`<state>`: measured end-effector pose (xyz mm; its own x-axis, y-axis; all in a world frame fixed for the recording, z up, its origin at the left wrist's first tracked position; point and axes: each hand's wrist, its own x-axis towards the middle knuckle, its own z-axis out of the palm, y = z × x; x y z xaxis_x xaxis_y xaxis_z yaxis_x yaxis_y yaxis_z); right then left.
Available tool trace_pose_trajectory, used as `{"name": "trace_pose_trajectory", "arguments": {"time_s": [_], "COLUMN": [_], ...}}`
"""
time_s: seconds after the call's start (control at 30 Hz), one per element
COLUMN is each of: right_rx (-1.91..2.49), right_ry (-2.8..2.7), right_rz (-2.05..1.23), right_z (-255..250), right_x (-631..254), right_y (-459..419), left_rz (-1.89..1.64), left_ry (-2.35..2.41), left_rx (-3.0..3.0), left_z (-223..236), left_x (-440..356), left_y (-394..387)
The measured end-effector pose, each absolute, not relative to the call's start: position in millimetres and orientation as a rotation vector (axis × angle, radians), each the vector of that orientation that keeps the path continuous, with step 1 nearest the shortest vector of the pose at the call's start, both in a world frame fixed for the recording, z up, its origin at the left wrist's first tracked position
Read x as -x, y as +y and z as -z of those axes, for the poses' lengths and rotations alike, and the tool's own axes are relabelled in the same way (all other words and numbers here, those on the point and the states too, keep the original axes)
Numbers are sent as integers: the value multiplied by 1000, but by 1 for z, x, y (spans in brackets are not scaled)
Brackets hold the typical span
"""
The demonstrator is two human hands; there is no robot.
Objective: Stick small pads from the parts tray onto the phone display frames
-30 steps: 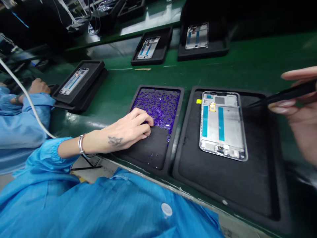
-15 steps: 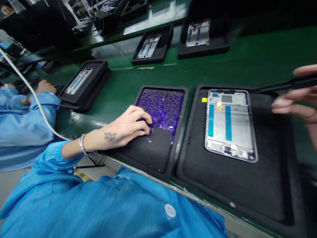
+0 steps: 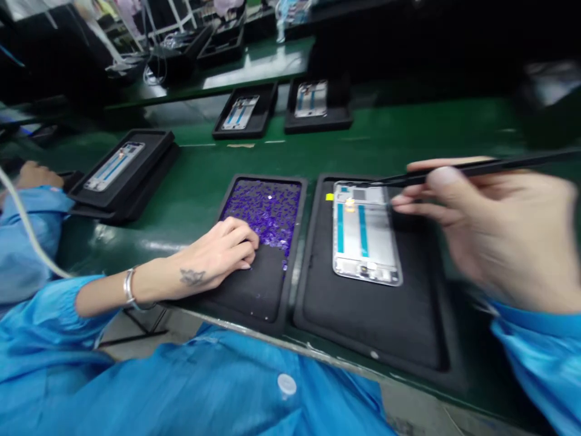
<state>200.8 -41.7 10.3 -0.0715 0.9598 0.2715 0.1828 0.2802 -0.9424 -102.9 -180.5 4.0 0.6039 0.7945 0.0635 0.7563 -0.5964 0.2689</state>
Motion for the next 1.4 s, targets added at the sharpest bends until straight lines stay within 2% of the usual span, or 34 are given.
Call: {"name": "trace_pose_trajectory", "arguments": {"time_s": [0.07,0.17,0.33,0.47,0.57,0.8,1.07,1.4], "right_rx": [1066,1098,1101,1109,1075,909,1029,1095], "right_ry": [-1471,-1676,-1813,-1679,-1565,-1482,-1747,-1586], "right_rz": [-952,-720,-846,-1149,-1158,-1013,-688,-975], "right_z": [-10,-7,5,15,10,-23,-24,-20], "right_x": [-199,-203,-206,-214,-223,-219,-213,-212], "right_y": [-30,-3,31,42,39,-4,-21,-11], "left_rz": [-302,-434,-714,-751,-767,-762,-780,-785], "left_ry": [1271,1199,948,808,733,608,598,567], "left_rx": [-2580,-2483,-1988,-1739,-1560,-1223,-1062,-1005], "left_z": [-7,-19,-34,-24,-12,2,9,12], "left_x": [105,103,66,27,11,-1,-6,-8], "left_y": [-175,-150,-78,-21,2,4,2,0]}}
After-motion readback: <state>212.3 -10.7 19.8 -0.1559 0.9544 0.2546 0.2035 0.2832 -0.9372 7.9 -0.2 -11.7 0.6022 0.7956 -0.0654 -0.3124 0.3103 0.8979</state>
